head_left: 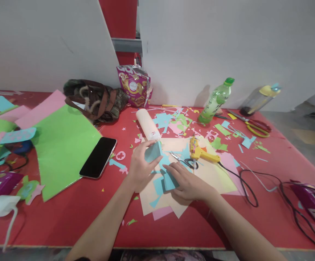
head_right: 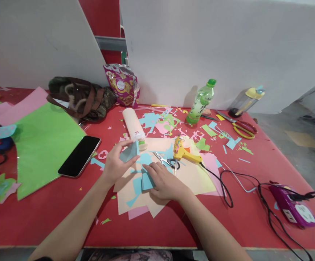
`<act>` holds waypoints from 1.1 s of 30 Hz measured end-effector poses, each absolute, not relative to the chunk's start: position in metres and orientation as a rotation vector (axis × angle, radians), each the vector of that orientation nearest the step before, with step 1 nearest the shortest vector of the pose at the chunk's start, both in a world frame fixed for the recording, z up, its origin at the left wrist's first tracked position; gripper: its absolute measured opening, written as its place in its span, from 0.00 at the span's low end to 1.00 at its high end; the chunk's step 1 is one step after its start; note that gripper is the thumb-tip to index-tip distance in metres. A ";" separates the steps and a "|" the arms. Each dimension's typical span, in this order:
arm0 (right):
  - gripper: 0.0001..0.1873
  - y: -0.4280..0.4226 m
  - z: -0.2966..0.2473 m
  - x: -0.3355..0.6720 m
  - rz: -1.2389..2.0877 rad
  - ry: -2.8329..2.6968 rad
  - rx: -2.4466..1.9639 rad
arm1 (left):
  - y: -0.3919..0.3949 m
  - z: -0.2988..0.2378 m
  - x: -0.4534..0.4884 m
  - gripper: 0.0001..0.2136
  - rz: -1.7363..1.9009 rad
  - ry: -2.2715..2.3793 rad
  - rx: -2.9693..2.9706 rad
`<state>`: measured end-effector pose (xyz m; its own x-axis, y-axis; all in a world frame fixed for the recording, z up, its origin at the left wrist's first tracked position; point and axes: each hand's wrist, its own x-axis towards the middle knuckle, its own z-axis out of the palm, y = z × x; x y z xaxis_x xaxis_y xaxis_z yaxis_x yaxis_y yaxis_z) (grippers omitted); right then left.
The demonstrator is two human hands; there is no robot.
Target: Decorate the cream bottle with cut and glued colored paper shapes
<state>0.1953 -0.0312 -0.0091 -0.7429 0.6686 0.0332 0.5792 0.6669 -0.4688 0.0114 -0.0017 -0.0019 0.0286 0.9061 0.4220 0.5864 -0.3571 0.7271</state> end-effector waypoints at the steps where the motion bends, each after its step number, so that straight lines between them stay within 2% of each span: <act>1: 0.31 -0.031 -0.008 0.196 0.654 -2.676 -1.010 | -0.002 -0.002 0.011 0.18 1.249 1.519 1.958; 5: 0.34 -0.031 -0.005 0.197 0.632 -2.702 -0.968 | -0.002 -0.003 0.011 0.18 1.240 1.521 1.960; 12: 0.26 -0.027 -0.001 0.201 0.607 -2.776 -1.042 | -0.001 -0.004 0.012 0.17 1.226 1.532 1.942; 20: 0.21 -0.027 0.003 0.199 0.674 -2.738 -0.998 | -0.002 -0.004 0.012 0.17 1.218 1.532 1.941; 29: 0.16 -0.021 0.008 0.215 0.984 -2.003 -0.913 | -0.003 0.002 0.010 0.18 1.195 1.422 1.868; 33: 0.18 -0.022 -0.007 0.207 1.068 -1.585 -0.915 | -0.006 0.004 0.013 0.18 1.210 1.325 1.820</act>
